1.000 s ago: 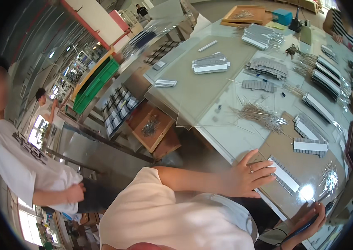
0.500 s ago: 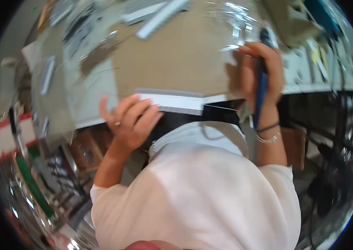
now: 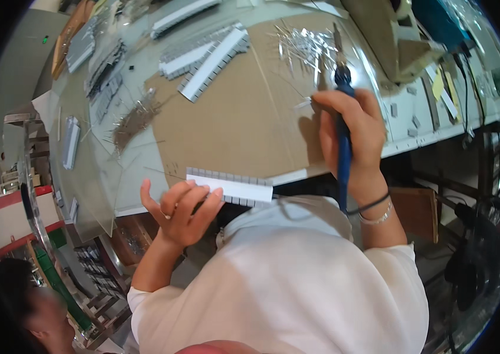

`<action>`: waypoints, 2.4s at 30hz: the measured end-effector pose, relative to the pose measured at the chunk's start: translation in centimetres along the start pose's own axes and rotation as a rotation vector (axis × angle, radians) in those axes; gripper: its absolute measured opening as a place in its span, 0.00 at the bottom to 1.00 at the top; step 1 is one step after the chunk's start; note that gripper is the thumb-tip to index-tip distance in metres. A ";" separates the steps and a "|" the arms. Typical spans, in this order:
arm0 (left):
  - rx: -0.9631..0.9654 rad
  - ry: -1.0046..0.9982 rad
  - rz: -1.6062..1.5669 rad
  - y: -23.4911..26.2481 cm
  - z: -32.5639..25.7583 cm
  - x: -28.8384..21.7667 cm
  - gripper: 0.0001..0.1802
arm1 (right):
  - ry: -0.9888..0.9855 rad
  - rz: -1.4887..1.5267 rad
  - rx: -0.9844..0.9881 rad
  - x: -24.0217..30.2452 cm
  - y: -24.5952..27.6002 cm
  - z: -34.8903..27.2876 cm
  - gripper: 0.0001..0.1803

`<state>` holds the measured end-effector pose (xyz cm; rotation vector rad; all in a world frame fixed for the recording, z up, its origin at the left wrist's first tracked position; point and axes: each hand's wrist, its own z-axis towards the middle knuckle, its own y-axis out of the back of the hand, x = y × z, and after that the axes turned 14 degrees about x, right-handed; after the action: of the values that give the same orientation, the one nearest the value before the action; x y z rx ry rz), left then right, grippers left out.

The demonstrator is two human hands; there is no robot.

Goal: The person aligns thin wires onto small component strips and solders them using a soldering iron by hand.

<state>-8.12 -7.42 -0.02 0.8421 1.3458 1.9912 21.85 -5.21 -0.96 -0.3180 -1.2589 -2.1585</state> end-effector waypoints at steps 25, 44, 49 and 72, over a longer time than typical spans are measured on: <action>-0.092 0.116 -0.094 -5.2 16.6 16.3 0.08 | -0.016 0.075 0.073 0.4 0.5 0.4 0.21; -0.077 0.188 -0.422 -1.5 3.8 1.1 0.29 | -0.191 0.391 -0.007 -6.1 -0.9 -5.0 0.18; -0.844 0.816 -0.653 1.9 -2.8 5.6 0.25 | -0.141 0.505 0.103 -5.1 -1.3 -2.7 0.21; -0.202 0.348 -0.467 -1.3 5.5 -5.1 0.30 | 0.008 0.292 0.126 -3.8 0.5 -2.8 0.19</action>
<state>-0.56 -7.70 -0.51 0.0711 1.3428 1.8993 25.39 -6.29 -3.93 -0.4122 -1.2526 -1.8252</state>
